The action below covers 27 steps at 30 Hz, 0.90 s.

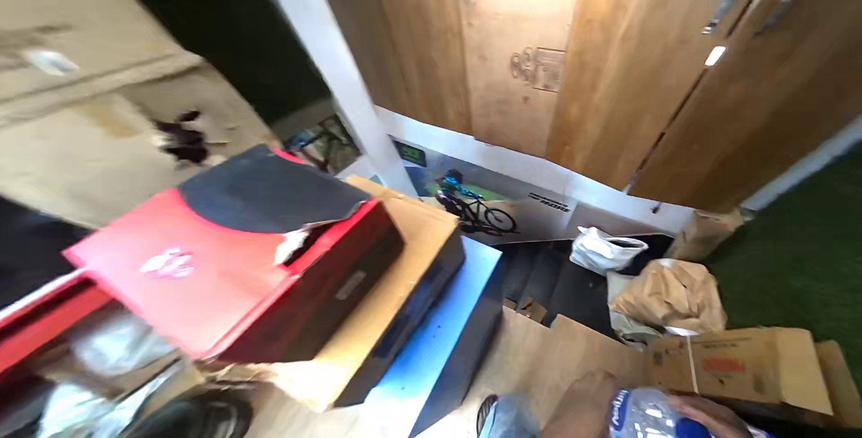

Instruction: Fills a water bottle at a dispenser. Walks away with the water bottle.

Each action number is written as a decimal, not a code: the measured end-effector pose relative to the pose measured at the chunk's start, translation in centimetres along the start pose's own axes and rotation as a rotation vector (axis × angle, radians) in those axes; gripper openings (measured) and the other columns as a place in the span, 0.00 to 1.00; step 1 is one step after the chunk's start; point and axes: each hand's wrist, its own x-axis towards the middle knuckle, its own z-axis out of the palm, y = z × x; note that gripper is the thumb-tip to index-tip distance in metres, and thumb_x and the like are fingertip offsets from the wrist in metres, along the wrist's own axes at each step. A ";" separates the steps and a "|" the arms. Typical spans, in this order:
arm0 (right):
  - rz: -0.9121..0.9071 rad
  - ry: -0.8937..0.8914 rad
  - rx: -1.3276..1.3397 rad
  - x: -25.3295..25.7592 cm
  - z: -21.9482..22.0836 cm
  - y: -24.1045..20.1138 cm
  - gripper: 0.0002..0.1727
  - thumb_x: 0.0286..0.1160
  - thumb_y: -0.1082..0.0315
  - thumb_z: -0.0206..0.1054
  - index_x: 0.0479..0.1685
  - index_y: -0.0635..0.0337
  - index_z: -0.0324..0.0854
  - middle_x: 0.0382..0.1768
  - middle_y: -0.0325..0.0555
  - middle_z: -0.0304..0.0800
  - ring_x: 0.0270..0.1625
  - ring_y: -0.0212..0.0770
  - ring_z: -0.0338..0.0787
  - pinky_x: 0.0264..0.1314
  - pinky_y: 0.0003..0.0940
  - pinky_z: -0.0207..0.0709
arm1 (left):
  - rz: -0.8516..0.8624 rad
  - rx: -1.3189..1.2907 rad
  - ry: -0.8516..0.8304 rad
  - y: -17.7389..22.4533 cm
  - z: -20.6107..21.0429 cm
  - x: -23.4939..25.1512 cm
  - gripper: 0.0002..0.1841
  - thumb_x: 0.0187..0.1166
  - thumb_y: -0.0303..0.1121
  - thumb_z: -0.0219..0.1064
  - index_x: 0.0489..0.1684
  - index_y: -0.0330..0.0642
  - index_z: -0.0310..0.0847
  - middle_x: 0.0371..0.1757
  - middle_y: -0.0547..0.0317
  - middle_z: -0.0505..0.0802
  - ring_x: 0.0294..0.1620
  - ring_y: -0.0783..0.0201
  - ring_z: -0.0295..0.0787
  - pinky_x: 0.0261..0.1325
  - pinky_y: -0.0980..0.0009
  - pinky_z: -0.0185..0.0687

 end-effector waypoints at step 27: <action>0.042 0.312 0.084 15.9 -9.0 9.7 0.21 0.65 0.51 0.83 0.55 0.48 0.88 0.63 0.48 0.92 0.72 0.51 0.88 0.77 0.52 0.82 | 0.111 -0.145 -0.209 -4.0 -3.1 24.2 0.45 0.58 0.48 0.84 0.79 0.40 0.71 0.71 0.42 0.84 0.73 0.45 0.81 0.75 0.43 0.76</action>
